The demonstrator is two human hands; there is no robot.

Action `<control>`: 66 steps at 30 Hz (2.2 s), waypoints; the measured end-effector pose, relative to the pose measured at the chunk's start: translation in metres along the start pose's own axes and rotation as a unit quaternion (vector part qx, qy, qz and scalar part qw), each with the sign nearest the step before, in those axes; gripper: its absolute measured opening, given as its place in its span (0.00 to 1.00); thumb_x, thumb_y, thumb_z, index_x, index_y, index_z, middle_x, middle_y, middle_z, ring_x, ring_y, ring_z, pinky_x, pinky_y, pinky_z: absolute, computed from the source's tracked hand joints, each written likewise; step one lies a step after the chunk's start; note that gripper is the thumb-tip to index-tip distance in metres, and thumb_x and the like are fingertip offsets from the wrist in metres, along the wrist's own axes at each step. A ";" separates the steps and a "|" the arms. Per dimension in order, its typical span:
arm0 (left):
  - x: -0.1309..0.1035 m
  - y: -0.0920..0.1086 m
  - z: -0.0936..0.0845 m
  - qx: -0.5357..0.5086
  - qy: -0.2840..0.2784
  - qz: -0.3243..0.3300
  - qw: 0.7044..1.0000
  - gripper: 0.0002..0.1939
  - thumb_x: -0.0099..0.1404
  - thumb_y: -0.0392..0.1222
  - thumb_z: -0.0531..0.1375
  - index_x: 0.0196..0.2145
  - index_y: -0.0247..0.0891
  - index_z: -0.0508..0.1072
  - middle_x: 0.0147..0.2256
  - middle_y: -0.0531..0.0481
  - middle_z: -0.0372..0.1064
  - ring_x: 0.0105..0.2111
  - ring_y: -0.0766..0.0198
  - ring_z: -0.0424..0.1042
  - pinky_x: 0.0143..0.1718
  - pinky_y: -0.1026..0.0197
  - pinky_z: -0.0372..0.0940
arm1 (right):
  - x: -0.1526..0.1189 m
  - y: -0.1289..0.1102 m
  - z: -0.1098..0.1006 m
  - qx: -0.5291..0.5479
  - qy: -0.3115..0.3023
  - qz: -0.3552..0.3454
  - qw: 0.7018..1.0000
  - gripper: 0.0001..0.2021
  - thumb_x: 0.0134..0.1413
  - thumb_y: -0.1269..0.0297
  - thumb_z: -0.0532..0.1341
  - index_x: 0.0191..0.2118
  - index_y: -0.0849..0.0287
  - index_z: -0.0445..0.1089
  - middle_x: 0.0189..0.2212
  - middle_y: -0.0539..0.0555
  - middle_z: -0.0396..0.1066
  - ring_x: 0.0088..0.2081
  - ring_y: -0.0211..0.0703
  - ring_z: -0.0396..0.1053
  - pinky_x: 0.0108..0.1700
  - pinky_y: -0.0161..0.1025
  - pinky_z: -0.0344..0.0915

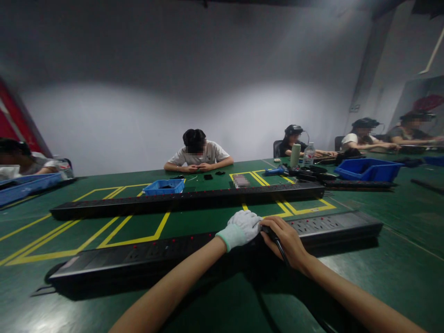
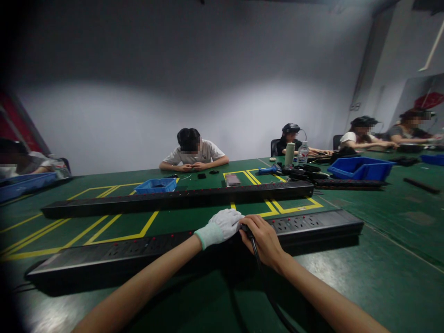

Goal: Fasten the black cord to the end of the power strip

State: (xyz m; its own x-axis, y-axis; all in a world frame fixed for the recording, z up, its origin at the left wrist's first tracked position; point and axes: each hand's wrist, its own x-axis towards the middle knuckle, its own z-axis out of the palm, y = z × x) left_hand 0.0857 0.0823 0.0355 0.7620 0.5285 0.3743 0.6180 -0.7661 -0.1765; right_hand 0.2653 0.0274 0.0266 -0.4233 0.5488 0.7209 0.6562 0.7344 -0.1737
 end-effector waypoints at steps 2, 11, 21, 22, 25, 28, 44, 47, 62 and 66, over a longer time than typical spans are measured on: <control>0.000 0.000 0.001 0.003 0.001 0.005 1.000 0.15 0.71 0.41 0.46 0.46 0.36 0.70 0.42 0.45 0.70 0.43 0.58 0.68 0.47 0.55 0.63 | 0.000 0.000 0.000 0.001 -0.001 0.000 1.000 0.11 0.59 0.71 0.55 0.47 0.55 0.64 0.43 0.57 0.69 0.44 0.50 0.68 0.47 0.48 0.67; -0.001 0.000 -0.001 0.051 -0.003 0.040 0.998 0.14 0.71 0.39 0.47 0.40 0.34 0.72 0.40 0.43 0.70 0.42 0.56 0.69 0.45 0.55 0.64 | 0.001 -0.001 -0.002 -0.002 0.000 -0.006 1.000 0.10 0.58 0.71 0.55 0.46 0.55 0.65 0.43 0.58 0.69 0.44 0.49 0.69 0.46 0.48 0.68; -0.002 -0.001 0.000 0.057 -0.003 0.052 0.997 0.14 0.70 0.38 0.49 0.37 0.34 0.73 0.38 0.43 0.71 0.43 0.56 0.68 0.44 0.55 0.65 | 0.002 -0.003 -0.004 -0.006 0.005 -0.009 1.000 0.11 0.57 0.72 0.56 0.45 0.54 0.65 0.42 0.58 0.70 0.43 0.49 0.70 0.46 0.48 0.69; -0.001 -0.001 0.001 0.057 -0.003 0.052 0.997 0.14 0.70 0.38 0.49 0.37 0.34 0.73 0.38 0.43 0.71 0.43 0.56 0.68 0.44 0.55 0.65 | 0.002 -0.003 -0.003 -0.007 0.005 -0.010 1.000 0.11 0.57 0.72 0.56 0.45 0.54 0.65 0.42 0.57 0.70 0.43 0.49 0.70 0.45 0.48 0.69; -0.001 -0.001 0.001 0.059 -0.002 0.050 0.997 0.13 0.69 0.38 0.49 0.37 0.33 0.73 0.38 0.43 0.71 0.42 0.57 0.69 0.44 0.55 0.65 | 0.001 -0.001 -0.002 -0.004 0.003 -0.010 1.000 0.11 0.57 0.72 0.56 0.45 0.55 0.65 0.42 0.57 0.70 0.44 0.49 0.69 0.46 0.47 0.69; -0.001 -0.001 0.001 0.060 -0.002 0.053 0.997 0.13 0.69 0.37 0.49 0.37 0.33 0.73 0.38 0.43 0.71 0.41 0.57 0.69 0.43 0.55 0.65 | 0.001 -0.001 -0.001 0.001 0.003 -0.008 1.000 0.11 0.58 0.72 0.55 0.46 0.55 0.65 0.43 0.58 0.70 0.44 0.49 0.69 0.46 0.48 0.68; -0.001 0.000 -0.001 0.057 -0.001 0.059 0.997 0.12 0.69 0.37 0.50 0.38 0.33 0.73 0.37 0.42 0.71 0.42 0.57 0.69 0.43 0.55 0.65 | 0.003 -0.004 -0.004 0.000 0.009 -0.014 1.000 0.11 0.57 0.72 0.56 0.46 0.54 0.65 0.42 0.58 0.70 0.43 0.49 0.70 0.45 0.47 0.70; -0.001 0.000 -0.001 0.053 -0.004 0.058 0.997 0.13 0.69 0.36 0.49 0.37 0.33 0.73 0.37 0.42 0.71 0.42 0.56 0.68 0.44 0.54 0.65 | 0.003 -0.004 -0.005 -0.003 0.013 -0.013 1.000 0.11 0.56 0.71 0.56 0.45 0.54 0.66 0.42 0.57 0.70 0.43 0.49 0.70 0.44 0.47 0.70; -0.003 0.001 -0.003 0.068 -0.028 0.058 0.996 0.12 0.69 0.35 0.49 0.39 0.32 0.72 0.37 0.40 0.71 0.39 0.56 0.71 0.42 0.52 0.66 | 0.003 -0.003 -0.004 -0.005 0.013 -0.014 1.000 0.11 0.56 0.71 0.56 0.44 0.54 0.66 0.41 0.57 0.70 0.42 0.49 0.70 0.44 0.47 0.70; -0.003 0.003 -0.005 0.075 -0.038 0.054 0.995 0.12 0.69 0.36 0.49 0.40 0.32 0.71 0.37 0.40 0.71 0.38 0.55 0.71 0.41 0.53 0.67 | 0.003 -0.003 -0.004 -0.006 0.006 -0.011 1.000 0.10 0.57 0.71 0.56 0.45 0.54 0.66 0.41 0.58 0.70 0.43 0.50 0.70 0.44 0.47 0.70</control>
State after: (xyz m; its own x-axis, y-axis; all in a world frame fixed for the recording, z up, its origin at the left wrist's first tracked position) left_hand 0.0842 0.0767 0.0387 0.8346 0.4762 0.2770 0.5490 -0.7599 -0.3480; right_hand 0.2646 0.0248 0.0320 -0.4303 0.5271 0.7328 0.6537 0.7418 -0.1497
